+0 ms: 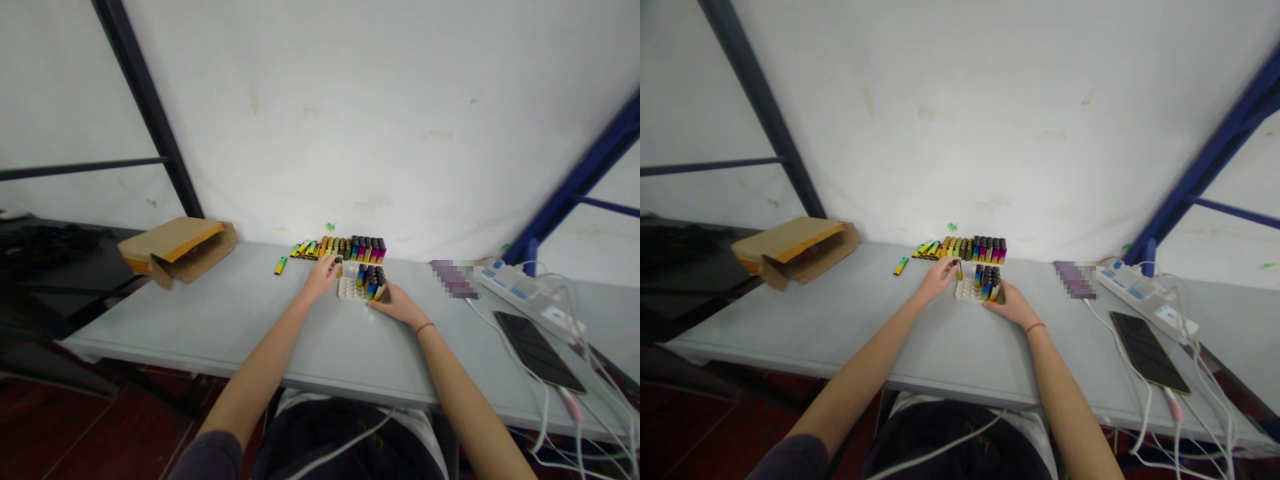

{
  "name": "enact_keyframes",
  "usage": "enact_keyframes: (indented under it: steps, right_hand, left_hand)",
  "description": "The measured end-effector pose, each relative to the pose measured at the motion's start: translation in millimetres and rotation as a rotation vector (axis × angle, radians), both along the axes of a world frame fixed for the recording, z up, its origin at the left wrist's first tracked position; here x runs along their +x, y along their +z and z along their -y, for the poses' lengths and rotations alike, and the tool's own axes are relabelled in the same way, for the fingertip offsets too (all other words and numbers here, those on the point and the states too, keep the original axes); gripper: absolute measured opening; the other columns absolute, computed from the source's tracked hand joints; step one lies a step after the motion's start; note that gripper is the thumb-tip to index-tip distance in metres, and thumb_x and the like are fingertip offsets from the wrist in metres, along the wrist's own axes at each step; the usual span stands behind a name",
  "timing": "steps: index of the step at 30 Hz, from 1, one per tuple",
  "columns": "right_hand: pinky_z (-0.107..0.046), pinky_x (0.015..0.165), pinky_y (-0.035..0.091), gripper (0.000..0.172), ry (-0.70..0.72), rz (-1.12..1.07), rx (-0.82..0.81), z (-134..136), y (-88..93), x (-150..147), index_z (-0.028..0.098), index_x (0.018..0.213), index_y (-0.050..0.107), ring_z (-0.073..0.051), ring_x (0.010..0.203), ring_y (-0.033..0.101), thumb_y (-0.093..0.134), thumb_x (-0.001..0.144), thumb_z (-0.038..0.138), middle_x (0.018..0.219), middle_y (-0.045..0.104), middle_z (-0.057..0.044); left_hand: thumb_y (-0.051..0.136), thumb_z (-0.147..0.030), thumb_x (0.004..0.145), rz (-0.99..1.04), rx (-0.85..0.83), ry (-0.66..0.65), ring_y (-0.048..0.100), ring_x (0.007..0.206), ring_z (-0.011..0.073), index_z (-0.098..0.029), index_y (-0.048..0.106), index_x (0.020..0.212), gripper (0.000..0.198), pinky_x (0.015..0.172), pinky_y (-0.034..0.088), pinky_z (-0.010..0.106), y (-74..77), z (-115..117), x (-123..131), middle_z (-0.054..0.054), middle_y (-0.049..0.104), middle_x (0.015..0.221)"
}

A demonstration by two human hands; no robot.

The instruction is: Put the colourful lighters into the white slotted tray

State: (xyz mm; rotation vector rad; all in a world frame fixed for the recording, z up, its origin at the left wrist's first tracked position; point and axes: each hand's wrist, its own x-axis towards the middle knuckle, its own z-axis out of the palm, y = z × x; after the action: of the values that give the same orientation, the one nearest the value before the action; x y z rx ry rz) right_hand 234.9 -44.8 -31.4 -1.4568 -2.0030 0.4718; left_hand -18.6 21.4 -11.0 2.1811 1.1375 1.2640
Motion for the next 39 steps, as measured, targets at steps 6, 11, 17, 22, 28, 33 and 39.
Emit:
enact_keyframes:
  steps: [6, 11, 17, 22, 28, 33, 39]
  right_hand:
    - [-0.040, 0.087, 0.054, 0.054, 0.003, 0.001, 0.023, 0, -0.3, -1, 0.015, 0.120, 0.061, -0.029, 0.093, 0.068, 0.075, 0.075, 0.043, 0.109, 0.074, -0.014]
    - [-0.041, 0.089, 0.053, 0.053, 0.016, -0.009, 0.038, -1, -1.1, -1, 0.015, 0.119, 0.062, -0.030, 0.098, 0.068, 0.076, 0.075, 0.040, 0.113, 0.074, -0.014]
    - [-0.041, 0.088, 0.054, 0.054, -0.010, -0.003, 0.035, 0, -1.8, -1, 0.014, 0.119, 0.062, -0.030, 0.096, 0.068, 0.077, 0.074, 0.040, 0.110, 0.074, -0.015]
    - [-0.041, 0.091, 0.053, 0.054, 0.013, -0.017, 0.047, 0, -1.5, -1, 0.015, 0.120, 0.061, -0.031, 0.100, 0.068, 0.077, 0.075, 0.039, 0.115, 0.073, -0.015]
    - [-0.042, 0.091, 0.053, 0.054, 0.010, 0.002, 0.042, -3, -4.1, 0, 0.014, 0.121, 0.061, -0.030, 0.098, 0.068, 0.077, 0.075, 0.040, 0.113, 0.074, -0.015]
    - [-0.042, 0.092, 0.053, 0.057, 0.011, -0.021, 0.057, -2, -3.8, 0, 0.017, 0.123, 0.061, -0.031, 0.100, 0.069, 0.079, 0.073, 0.039, 0.115, 0.074, -0.013]
    - [-0.043, 0.091, 0.054, 0.058, -0.002, -0.012, 0.053, -2, -3.8, 0, 0.017, 0.123, 0.061, -0.030, 0.099, 0.068, 0.078, 0.073, 0.041, 0.114, 0.074, -0.014]
  left_hand:
    - [0.051, -0.031, 0.096, 0.078, -0.061, -0.176, 0.067, 0.104, 0.0194, -0.018, 0.064, 0.121, 0.032, 0.094, 0.057, 0.032, -11.9, 12, 23, 0.011, 0.069, 0.119]
    - [0.051, -0.035, 0.097, 0.054, 0.019, -0.247, 0.069, 0.103, 0.0204, -0.018, 0.064, 0.122, 0.033, 0.093, 0.059, 0.035, -21.2, 13, 30, 0.011, 0.071, 0.120]
    - [0.050, -0.033, 0.097, 0.016, 0.065, -0.222, 0.069, 0.107, 0.0207, -0.019, 0.063, 0.122, 0.031, 0.099, 0.056, 0.037, -21.3, 13, 31, 0.011, 0.071, 0.122]
    - [0.052, -0.032, 0.097, 0.031, 0.007, -0.200, 0.069, 0.106, 0.0202, -0.019, 0.059, 0.125, 0.032, 0.095, 0.058, 0.035, -19.8, 15, 33, 0.010, 0.071, 0.120]
    - [0.050, -0.031, 0.098, -0.043, 0.014, -0.199, 0.070, 0.098, 0.0197, -0.020, 0.064, 0.115, 0.025, 0.094, 0.056, 0.035, -20.4, 15, 34, 0.008, 0.072, 0.111]
    - [0.047, -0.029, 0.099, -0.125, 0.178, -0.182, 0.065, 0.111, 0.0219, -0.021, 0.066, 0.118, 0.029, 0.104, 0.051, 0.039, -16.8, 18, 34, 0.009, 0.069, 0.116]
    - [0.047, -0.036, 0.100, -0.196, 0.213, -0.119, 0.061, 0.115, 0.0220, -0.024, 0.063, 0.132, 0.038, 0.105, 0.048, 0.037, -9.8, 18, 28, 0.011, 0.062, 0.124]
